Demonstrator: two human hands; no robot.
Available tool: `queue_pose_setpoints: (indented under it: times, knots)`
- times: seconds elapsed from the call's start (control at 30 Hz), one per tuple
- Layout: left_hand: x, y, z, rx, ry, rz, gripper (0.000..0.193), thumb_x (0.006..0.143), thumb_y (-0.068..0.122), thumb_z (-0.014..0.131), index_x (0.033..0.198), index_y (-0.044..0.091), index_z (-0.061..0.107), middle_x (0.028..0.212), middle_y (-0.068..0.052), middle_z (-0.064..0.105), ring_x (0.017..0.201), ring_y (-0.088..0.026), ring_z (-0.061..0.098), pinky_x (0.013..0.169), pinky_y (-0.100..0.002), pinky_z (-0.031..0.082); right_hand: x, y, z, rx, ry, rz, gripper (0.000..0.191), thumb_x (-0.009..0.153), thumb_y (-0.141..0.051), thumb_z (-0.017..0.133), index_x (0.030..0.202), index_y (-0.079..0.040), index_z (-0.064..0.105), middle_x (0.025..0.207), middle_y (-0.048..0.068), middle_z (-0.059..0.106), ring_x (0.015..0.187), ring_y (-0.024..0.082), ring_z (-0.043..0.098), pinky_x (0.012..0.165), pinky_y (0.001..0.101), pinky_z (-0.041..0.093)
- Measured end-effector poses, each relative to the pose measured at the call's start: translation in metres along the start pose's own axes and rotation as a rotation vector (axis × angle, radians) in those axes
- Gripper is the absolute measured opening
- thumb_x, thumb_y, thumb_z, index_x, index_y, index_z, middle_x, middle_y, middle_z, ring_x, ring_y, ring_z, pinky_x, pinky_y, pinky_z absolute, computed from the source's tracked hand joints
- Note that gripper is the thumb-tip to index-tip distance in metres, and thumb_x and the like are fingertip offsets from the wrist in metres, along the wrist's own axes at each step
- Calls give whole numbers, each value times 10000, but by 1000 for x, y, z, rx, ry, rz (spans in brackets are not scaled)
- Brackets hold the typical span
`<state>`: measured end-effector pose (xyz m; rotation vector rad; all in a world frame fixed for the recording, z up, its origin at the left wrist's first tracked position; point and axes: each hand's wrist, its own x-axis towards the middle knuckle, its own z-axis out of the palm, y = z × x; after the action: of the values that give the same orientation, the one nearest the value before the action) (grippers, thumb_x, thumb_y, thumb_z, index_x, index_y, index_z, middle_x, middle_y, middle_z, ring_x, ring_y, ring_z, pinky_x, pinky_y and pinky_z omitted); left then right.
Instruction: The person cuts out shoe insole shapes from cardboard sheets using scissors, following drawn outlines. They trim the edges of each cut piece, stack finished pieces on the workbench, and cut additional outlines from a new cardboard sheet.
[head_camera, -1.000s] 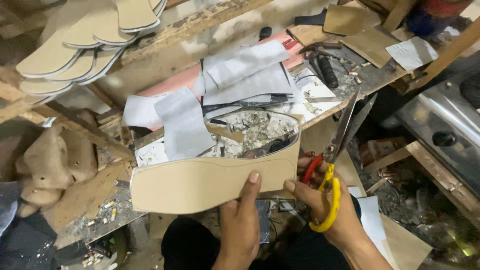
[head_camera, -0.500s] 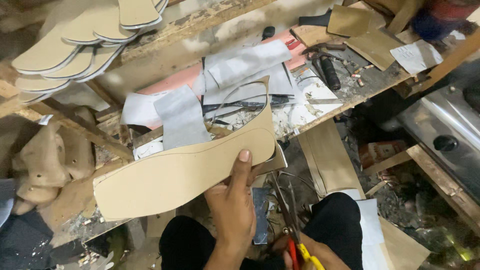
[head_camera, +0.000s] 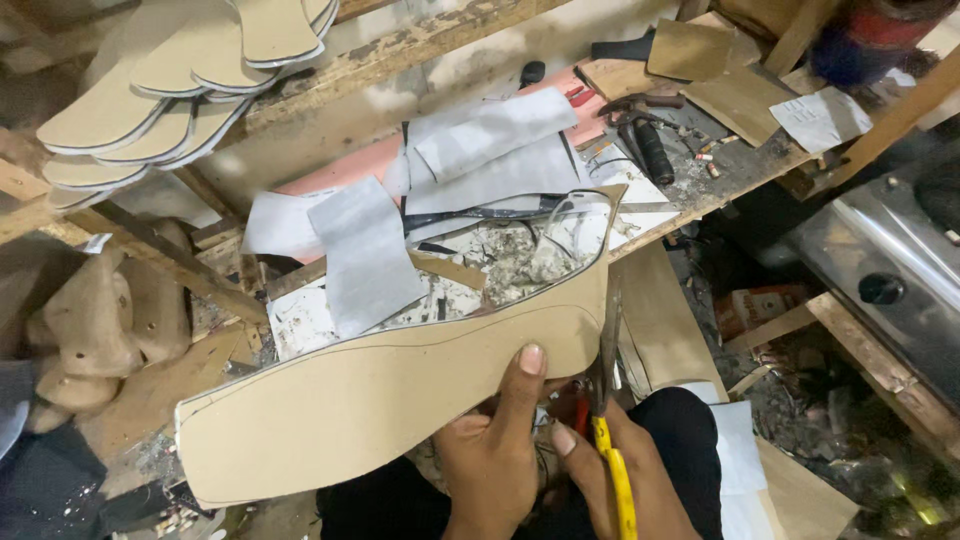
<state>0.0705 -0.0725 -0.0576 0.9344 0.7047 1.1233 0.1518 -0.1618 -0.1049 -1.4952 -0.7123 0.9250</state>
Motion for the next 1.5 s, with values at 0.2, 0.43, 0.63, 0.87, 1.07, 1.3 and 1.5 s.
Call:
queue_pose_setpoints:
  times: [0.2, 0.43, 0.63, 0.87, 1.07, 1.3, 1.5]
  knots:
    - [2, 5, -5, 98, -40, 38, 269, 909, 90, 735, 1115, -81, 706, 1017, -127, 769, 883, -185, 731, 784, -332, 622, -2, 3, -5, -9, 34, 65, 421, 917, -158, 617, 1315, -20, 627, 1081, 125, 750, 1016, 164, 703, 884, 300, 506]
    - [9, 15, -13, 191, -118, 67, 268, 910, 98, 745, 1117, -70, 714, 1033, -117, 776, 931, -166, 723, 848, -300, 573, -3, 15, -14, -198, 42, 79, 425, 881, -163, 661, 1299, -85, 665, 751, 85, 710, 681, 142, 630, 630, 317, 495]
    - [15, 27, -20, 305, -177, 27, 254, 908, 128, 747, 1082, -56, 731, 1004, -108, 791, 906, -162, 729, 833, -297, 576, -4, 18, -21, -299, 7, 185, 294, 905, -192, 686, 1157, -41, 665, 602, 123, 627, 558, 189, 586, 552, 358, 458]
    - [15, 30, -26, 348, -265, -52, 247, 915, 165, 743, 1035, -51, 760, 961, -88, 797, 882, -144, 719, 808, -287, 570, -5, 20, -26, -199, -17, 210, 351, 890, -236, 691, 1196, -64, 699, 607, 86, 664, 564, 165, 623, 562, 336, 453]
    - [24, 39, -36, 434, -365, -45, 243, 936, 184, 728, 1022, -38, 776, 933, -69, 805, 864, -132, 719, 805, -285, 569, -10, 33, -25, -392, 113, -44, 337, 822, -148, 744, 1146, -61, 716, 598, 55, 648, 557, 145, 626, 562, 302, 475]
    - [34, 46, -42, 473, -458, 14, 255, 938, 201, 719, 1075, -12, 757, 986, -48, 797, 913, -122, 711, 837, -286, 569, -8, 45, -40, -368, -32, -29, 244, 823, -102, 721, 1062, -55, 707, 607, 70, 671, 555, 154, 679, 558, 303, 495]
    - [38, 52, -42, 518, -546, 66, 250, 964, 217, 705, 1066, -6, 754, 971, -49, 794, 906, -120, 713, 832, -291, 579, -10, 37, -39, -391, -42, 6, 292, 821, -91, 717, 1112, -84, 704, 636, 64, 658, 551, 158, 670, 557, 308, 503]
